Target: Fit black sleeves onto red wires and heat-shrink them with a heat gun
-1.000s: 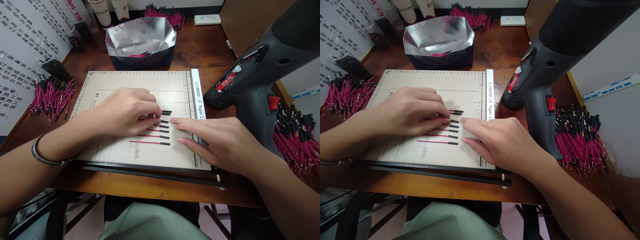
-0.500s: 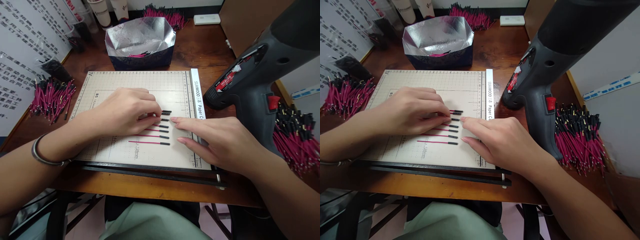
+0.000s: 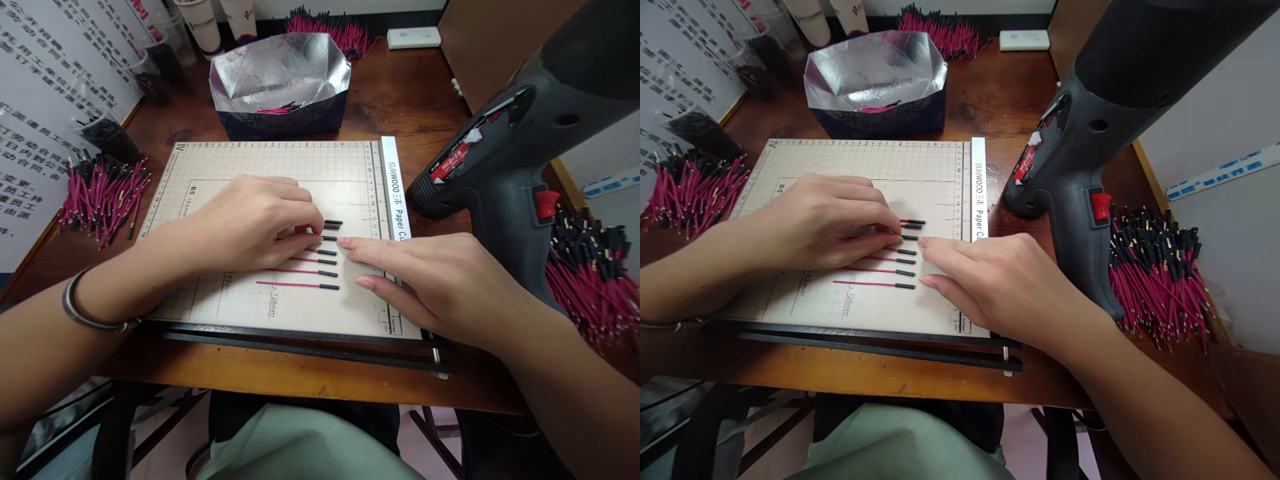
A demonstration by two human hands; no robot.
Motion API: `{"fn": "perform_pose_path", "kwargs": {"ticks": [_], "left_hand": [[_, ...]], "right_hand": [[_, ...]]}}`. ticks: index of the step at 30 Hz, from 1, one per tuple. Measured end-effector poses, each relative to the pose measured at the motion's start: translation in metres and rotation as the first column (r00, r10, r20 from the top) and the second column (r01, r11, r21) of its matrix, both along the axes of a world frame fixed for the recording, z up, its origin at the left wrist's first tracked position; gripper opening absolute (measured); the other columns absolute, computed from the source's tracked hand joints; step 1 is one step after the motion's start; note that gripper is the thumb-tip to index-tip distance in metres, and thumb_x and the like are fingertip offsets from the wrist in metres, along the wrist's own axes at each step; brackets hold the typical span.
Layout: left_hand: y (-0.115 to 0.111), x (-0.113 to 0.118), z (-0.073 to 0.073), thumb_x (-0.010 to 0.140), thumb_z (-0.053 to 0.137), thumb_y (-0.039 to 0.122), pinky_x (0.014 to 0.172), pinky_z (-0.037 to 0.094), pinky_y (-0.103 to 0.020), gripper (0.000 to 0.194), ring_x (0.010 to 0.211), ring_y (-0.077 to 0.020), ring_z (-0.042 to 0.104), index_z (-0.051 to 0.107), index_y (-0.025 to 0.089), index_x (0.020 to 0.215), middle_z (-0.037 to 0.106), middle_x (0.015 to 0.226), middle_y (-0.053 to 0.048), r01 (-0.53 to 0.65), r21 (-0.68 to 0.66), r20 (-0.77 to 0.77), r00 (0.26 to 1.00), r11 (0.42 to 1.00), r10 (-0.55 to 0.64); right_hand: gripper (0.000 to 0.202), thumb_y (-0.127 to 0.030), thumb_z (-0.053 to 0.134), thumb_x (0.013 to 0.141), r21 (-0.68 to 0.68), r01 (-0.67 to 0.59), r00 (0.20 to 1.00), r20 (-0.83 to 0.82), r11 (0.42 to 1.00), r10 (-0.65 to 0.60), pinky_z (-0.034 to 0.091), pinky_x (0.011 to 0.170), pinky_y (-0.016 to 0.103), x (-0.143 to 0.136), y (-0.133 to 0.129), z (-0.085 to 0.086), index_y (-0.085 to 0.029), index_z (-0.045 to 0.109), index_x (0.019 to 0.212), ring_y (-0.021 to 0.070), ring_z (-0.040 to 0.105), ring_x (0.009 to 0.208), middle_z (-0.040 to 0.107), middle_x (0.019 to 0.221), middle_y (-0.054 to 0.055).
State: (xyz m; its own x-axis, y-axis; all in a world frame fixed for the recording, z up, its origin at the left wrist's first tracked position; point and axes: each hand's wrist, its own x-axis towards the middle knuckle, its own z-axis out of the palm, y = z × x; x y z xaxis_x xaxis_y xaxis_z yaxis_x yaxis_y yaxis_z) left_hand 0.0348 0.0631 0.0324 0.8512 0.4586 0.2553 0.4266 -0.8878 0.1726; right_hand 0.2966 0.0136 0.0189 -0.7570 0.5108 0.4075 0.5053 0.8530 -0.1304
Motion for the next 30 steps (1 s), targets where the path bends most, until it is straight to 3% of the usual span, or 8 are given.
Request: {"fn": "perform_pose_path", "kwargs": {"ticks": [30], "left_hand": [[0.0005, 0.0011, 0.0009, 0.098, 0.053, 0.026, 0.066, 0.047, -0.028, 0.023, 0.07, -0.0146, 0.065, 0.073, 0.02, 0.088, 0.072, 0.081, -0.003, -0.017, -0.023, -0.039, 0.999, 1.0, 0.016]], "right_hand": [[0.027, -0.031, 0.048, 0.103, -0.02, 0.016, 1.0, 0.017, 1.0, -0.015, 0.046, 0.053, 0.025, -0.0002, -0.0016, 0.0021, -0.014, 0.069, 0.105, 0.0135, 0.071, 0.067, 0.08, 0.091, 0.004]]}}
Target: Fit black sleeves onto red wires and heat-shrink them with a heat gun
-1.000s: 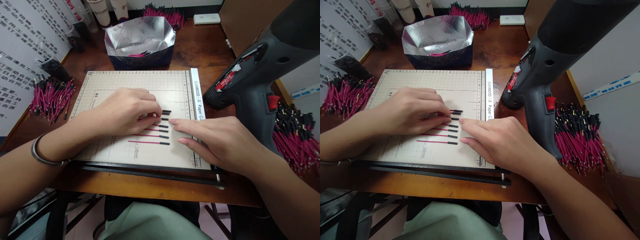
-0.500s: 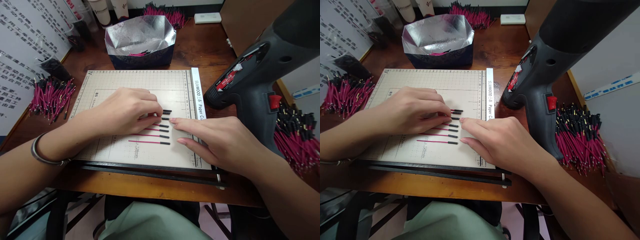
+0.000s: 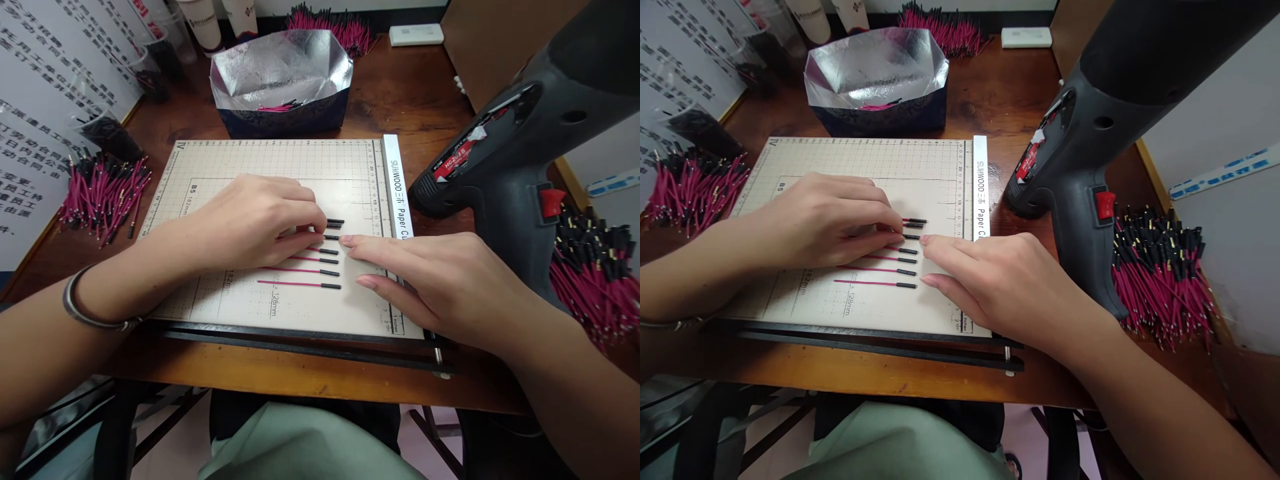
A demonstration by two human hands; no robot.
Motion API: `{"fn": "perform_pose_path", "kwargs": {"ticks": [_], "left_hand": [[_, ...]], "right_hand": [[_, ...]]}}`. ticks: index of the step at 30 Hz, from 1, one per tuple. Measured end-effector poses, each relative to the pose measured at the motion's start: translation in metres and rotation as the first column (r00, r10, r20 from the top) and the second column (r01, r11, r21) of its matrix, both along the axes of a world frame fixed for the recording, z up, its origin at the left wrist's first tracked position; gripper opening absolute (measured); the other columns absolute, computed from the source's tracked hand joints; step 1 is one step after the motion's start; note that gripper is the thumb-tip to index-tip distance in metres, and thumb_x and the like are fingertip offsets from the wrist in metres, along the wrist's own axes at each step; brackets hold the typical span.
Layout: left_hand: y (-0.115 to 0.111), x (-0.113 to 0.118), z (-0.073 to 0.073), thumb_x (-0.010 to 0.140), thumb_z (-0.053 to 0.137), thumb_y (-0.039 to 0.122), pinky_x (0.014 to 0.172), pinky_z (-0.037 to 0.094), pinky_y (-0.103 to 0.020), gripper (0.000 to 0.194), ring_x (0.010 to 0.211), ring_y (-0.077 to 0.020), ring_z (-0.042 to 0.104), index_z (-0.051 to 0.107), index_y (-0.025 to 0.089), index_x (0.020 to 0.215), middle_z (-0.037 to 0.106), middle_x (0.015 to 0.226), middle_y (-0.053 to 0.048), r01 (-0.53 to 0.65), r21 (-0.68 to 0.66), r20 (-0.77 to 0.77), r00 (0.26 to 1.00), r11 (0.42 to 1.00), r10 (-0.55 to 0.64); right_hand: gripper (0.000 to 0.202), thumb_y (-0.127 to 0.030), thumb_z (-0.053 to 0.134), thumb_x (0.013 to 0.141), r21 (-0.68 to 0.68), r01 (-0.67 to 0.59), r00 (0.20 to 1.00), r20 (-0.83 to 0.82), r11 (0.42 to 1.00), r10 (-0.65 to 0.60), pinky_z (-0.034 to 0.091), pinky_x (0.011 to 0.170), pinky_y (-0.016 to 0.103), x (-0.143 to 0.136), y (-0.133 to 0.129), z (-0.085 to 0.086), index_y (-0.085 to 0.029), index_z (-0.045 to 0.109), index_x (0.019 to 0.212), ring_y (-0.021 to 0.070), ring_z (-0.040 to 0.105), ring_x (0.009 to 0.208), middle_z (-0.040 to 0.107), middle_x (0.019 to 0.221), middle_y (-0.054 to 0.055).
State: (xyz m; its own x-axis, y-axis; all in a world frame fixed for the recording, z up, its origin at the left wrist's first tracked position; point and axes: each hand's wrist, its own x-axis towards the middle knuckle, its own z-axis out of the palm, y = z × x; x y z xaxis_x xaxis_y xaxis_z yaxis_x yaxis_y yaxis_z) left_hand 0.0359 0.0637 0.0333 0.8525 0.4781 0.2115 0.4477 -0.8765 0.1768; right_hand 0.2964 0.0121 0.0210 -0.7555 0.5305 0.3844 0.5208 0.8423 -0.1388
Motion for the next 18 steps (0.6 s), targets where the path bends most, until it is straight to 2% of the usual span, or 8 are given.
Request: {"fn": "perform_pose_path", "kwargs": {"ticks": [7, 18], "left_hand": [[-0.0007, 0.0001, -0.0009, 0.097, 0.054, 0.025, 0.066, 0.046, -0.029, 0.021, 0.07, -0.0151, 0.065, 0.073, 0.02, 0.089, 0.072, 0.081, -0.002, -0.009, -0.009, 0.019, 1.0, 1.0, 0.01], [-0.0011, -0.0006, 0.0014, 0.098, 0.053, 0.025, 0.064, 0.046, -0.028, 0.022, 0.068, -0.0146, 0.065, 0.073, 0.019, 0.089, 0.072, 0.08, -0.003, 0.007, 0.005, 0.005, 1.0, 1.0, -0.007]], "right_hand": [[0.023, -0.031, 0.053, 0.101, 0.015, 0.007, 1.0, -0.001, 1.0, -0.007, 0.044, 0.05, 0.027, 0.0006, 0.0008, -0.0027, -0.014, 0.068, 0.104, 0.0139, 0.072, 0.068, 0.08, 0.09, 0.003], [0.019, -0.027, 0.054, 0.1, 0.039, 0.007, 1.0, -0.021, 0.999, -0.006, 0.048, 0.052, 0.024, 0.0009, 0.0004, -0.0047, -0.015, 0.068, 0.106, 0.0128, 0.074, 0.069, 0.081, 0.091, 0.001]]}}
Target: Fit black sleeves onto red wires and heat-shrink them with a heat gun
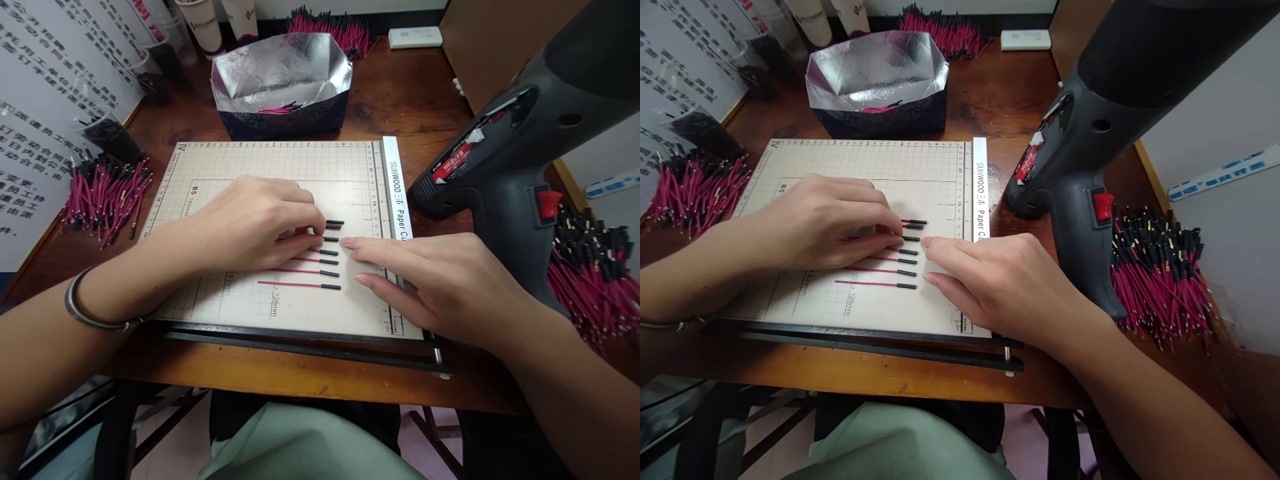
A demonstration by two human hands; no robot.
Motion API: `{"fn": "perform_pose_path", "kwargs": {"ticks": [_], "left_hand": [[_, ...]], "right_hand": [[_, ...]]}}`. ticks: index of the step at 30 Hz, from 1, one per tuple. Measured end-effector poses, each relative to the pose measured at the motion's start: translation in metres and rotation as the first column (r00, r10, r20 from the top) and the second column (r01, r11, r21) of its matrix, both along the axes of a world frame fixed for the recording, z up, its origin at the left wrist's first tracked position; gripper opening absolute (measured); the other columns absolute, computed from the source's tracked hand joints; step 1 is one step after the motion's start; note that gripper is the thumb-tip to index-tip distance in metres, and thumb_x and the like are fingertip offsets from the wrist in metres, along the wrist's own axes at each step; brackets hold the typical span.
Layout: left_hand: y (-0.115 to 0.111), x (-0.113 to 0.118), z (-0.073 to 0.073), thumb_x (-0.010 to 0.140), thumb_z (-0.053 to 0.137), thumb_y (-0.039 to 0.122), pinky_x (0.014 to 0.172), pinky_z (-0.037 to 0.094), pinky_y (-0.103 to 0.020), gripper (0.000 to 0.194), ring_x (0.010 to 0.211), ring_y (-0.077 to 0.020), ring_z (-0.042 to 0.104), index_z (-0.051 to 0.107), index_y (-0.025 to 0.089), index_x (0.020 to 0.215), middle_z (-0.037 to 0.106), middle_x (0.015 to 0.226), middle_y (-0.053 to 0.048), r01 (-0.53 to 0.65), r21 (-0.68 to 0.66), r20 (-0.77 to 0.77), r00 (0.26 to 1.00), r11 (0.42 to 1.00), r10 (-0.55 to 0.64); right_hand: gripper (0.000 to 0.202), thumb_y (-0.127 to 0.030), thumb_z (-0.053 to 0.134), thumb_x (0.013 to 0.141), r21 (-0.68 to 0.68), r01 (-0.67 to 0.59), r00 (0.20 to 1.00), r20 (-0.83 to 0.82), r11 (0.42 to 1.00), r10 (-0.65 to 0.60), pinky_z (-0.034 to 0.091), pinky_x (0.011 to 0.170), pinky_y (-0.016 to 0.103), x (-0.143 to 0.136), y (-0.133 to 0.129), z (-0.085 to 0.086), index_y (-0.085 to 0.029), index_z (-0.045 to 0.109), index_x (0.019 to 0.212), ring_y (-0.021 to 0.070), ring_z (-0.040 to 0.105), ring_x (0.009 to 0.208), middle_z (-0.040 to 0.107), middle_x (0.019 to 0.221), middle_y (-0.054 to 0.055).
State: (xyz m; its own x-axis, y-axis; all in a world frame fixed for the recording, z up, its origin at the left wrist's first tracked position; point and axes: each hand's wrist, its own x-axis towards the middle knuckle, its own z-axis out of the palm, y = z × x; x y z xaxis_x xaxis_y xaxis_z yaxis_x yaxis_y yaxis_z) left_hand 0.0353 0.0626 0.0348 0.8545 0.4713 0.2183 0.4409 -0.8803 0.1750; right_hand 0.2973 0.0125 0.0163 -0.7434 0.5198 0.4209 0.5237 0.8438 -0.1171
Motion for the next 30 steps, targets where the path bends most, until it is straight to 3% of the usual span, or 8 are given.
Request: {"fn": "perform_pose_path", "kwargs": {"ticks": [30], "left_hand": [[0.0002, 0.0, 0.0008, 0.099, 0.052, 0.027, 0.064, 0.046, -0.028, 0.025, 0.069, -0.0145, 0.065, 0.073, 0.019, 0.089, 0.073, 0.081, -0.003, -0.012, -0.005, -0.017, 1.0, 1.0, 0.012]], "right_hand": [[0.024, -0.031, 0.05, 0.103, -0.018, -0.011, 1.0, 0.014, 1.0, 0.011, 0.048, 0.053, 0.023, -0.0002, 0.0002, 0.0043, -0.015, 0.067, 0.108, 0.0125, 0.074, 0.072, 0.081, 0.097, 0.003]]}}
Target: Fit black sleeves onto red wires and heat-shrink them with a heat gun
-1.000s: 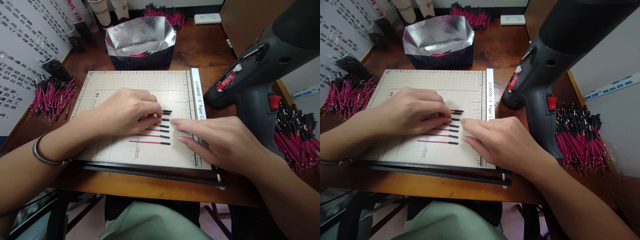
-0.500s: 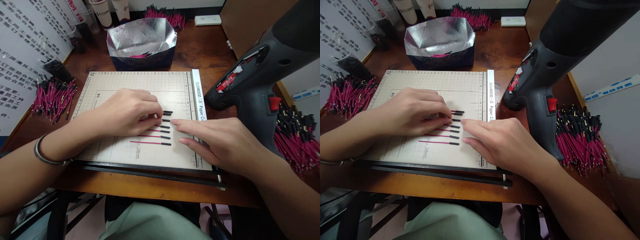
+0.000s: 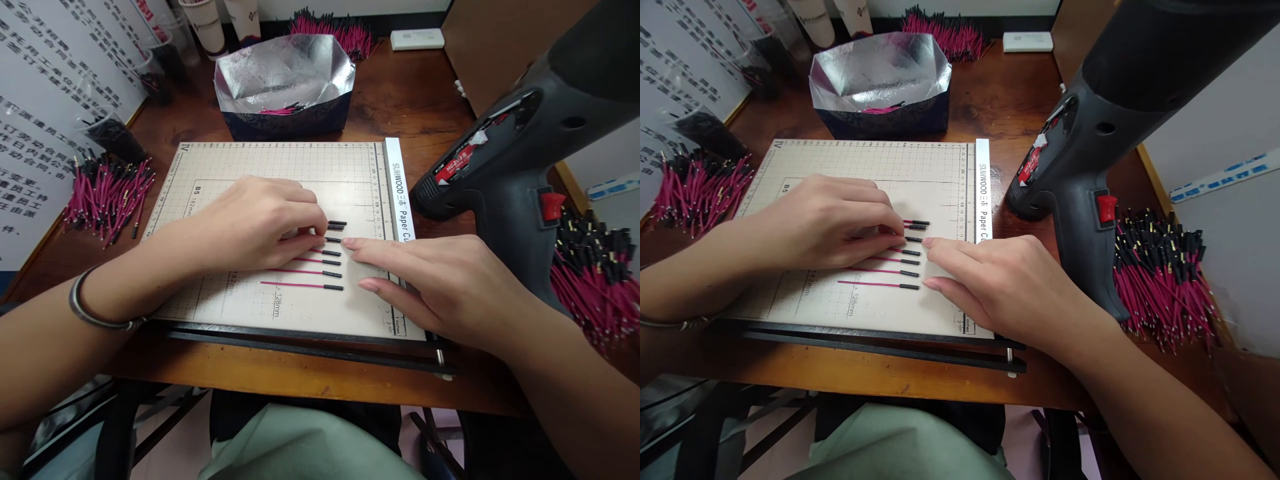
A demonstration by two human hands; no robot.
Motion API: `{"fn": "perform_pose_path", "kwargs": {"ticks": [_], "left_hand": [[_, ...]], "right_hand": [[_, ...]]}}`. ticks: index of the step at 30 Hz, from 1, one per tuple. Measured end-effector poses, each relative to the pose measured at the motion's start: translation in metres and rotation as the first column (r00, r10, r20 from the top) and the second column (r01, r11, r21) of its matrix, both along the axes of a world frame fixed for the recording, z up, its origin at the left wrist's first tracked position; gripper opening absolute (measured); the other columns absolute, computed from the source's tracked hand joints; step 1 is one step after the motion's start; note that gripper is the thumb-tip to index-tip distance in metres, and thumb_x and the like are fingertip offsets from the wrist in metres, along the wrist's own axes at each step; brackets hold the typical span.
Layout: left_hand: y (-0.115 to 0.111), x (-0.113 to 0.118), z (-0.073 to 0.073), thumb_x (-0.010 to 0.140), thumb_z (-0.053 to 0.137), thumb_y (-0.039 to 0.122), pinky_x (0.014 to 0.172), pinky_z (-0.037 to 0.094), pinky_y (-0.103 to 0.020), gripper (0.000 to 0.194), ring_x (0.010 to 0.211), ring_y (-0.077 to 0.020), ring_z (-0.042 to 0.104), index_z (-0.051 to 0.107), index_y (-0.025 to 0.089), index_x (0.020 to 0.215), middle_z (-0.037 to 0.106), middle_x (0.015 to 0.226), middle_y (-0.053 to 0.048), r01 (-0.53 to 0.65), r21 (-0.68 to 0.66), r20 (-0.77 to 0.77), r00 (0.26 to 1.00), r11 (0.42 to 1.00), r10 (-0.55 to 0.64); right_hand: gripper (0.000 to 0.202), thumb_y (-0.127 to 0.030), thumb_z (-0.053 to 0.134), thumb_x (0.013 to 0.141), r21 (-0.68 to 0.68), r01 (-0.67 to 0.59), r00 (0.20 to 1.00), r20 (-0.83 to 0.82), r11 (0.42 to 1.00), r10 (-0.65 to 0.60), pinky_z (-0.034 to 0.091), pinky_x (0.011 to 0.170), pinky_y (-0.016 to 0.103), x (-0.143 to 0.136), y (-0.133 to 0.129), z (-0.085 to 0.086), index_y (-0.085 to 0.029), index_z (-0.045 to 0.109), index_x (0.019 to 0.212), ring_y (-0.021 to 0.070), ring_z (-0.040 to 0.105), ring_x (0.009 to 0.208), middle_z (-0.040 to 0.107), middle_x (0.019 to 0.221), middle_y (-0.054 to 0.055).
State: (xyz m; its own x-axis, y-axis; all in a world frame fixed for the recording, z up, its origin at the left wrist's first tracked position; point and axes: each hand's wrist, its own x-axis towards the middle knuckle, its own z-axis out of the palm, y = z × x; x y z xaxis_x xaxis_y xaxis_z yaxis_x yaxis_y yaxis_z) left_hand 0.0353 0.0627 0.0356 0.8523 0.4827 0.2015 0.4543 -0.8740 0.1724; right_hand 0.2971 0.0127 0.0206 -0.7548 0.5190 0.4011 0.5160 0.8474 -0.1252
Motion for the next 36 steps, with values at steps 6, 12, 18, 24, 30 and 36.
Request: {"fn": "perform_pose_path", "kwargs": {"ticks": [6, 12, 18, 24, 30, 36], "left_hand": [[-0.0001, -0.0004, 0.003, 0.098, 0.051, 0.028, 0.064, 0.047, -0.028, 0.025, 0.07, -0.0153, 0.065, 0.073, 0.019, 0.089, 0.074, 0.084, -0.004, -0.012, -0.016, -0.022, 1.0, 1.0, 0.011], [-0.0003, -0.0008, 0.003, 0.099, 0.051, 0.03, 0.066, 0.045, -0.029, 0.025, 0.071, -0.0163, 0.065, 0.072, 0.019, 0.091, 0.074, 0.084, -0.004, -0.028, -0.014, -0.013, 1.0, 1.0, 0.027], [-0.0013, 0.0024, 0.0036, 0.101, 0.047, 0.033, 0.068, 0.042, -0.028, 0.029, 0.073, -0.0165, 0.062, 0.071, 0.02, 0.091, 0.072, 0.082, -0.005, -0.18, 0.017, -0.005, 0.984, 0.984, 0.18], [0.0, 0.0021, 0.0029, 0.099, 0.05, 0.032, 0.068, 0.042, -0.029, 0.027, 0.073, -0.0171, 0.062, 0.072, 0.02, 0.09, 0.072, 0.082, -0.004, -0.162, 0.005, 0.012, 0.987, 0.987, 0.162], [0.0021, 0.0015, -0.0029, 0.1, 0.049, 0.031, 0.067, 0.043, -0.032, 0.029, 0.073, -0.0182, 0.062, 0.073, 0.018, 0.088, 0.072, 0.082, -0.005, -0.131, 0.042, 0.029, 0.991, 0.991, 0.13], [0.0023, 0.0026, -0.0026, 0.101, 0.049, 0.03, 0.067, 0.044, -0.032, 0.03, 0.073, -0.0177, 0.063, 0.074, 0.019, 0.088, 0.073, 0.083, -0.005, -0.114, 0.036, 0.028, 0.993, 0.993, 0.113]], "right_hand": [[0.018, -0.027, 0.054, 0.1, 0.0, 0.026, 1.0, -0.008, 1.0, -0.026, 0.045, 0.05, 0.024, 0.0004, -0.0005, -0.0016, -0.016, 0.067, 0.106, 0.0115, 0.071, 0.064, 0.081, 0.089, 0.0], [0.021, -0.028, 0.056, 0.099, 0.002, 0.051, 0.998, -0.025, 0.999, -0.051, 0.049, 0.054, 0.026, 0.0011, -0.0006, -0.0028, -0.015, 0.067, 0.112, 0.0141, 0.076, 0.074, 0.082, 0.101, 0.003], [0.024, -0.026, 0.057, 0.099, 0.034, 0.159, 0.984, -0.09, 0.987, -0.156, 0.055, 0.065, 0.024, 0.0, 0.0002, -0.0059, -0.012, 0.068, 0.115, 0.0141, 0.077, 0.08, 0.081, 0.108, 0.006], [0.023, -0.024, 0.056, 0.099, 0.049, 0.154, 0.984, -0.1, 0.987, -0.149, 0.056, 0.071, 0.022, -0.0041, 0.0008, -0.0057, -0.011, 0.069, 0.112, 0.0133, 0.078, 0.086, 0.081, 0.107, 0.006], [0.023, -0.025, 0.055, 0.1, 0.019, 0.118, 0.991, -0.071, 0.993, -0.117, 0.057, 0.068, 0.027, -0.0034, 0.0018, -0.006, -0.012, 0.069, 0.113, 0.0155, 0.077, 0.082, 0.081, 0.106, 0.004], [0.025, -0.027, 0.054, 0.1, -0.01, 0.102, 0.994, -0.033, 0.995, -0.103, 0.052, 0.058, 0.031, -0.0043, 0.0021, -0.0046, -0.012, 0.069, 0.114, 0.0185, 0.074, 0.076, 0.081, 0.1, 0.004]]}}
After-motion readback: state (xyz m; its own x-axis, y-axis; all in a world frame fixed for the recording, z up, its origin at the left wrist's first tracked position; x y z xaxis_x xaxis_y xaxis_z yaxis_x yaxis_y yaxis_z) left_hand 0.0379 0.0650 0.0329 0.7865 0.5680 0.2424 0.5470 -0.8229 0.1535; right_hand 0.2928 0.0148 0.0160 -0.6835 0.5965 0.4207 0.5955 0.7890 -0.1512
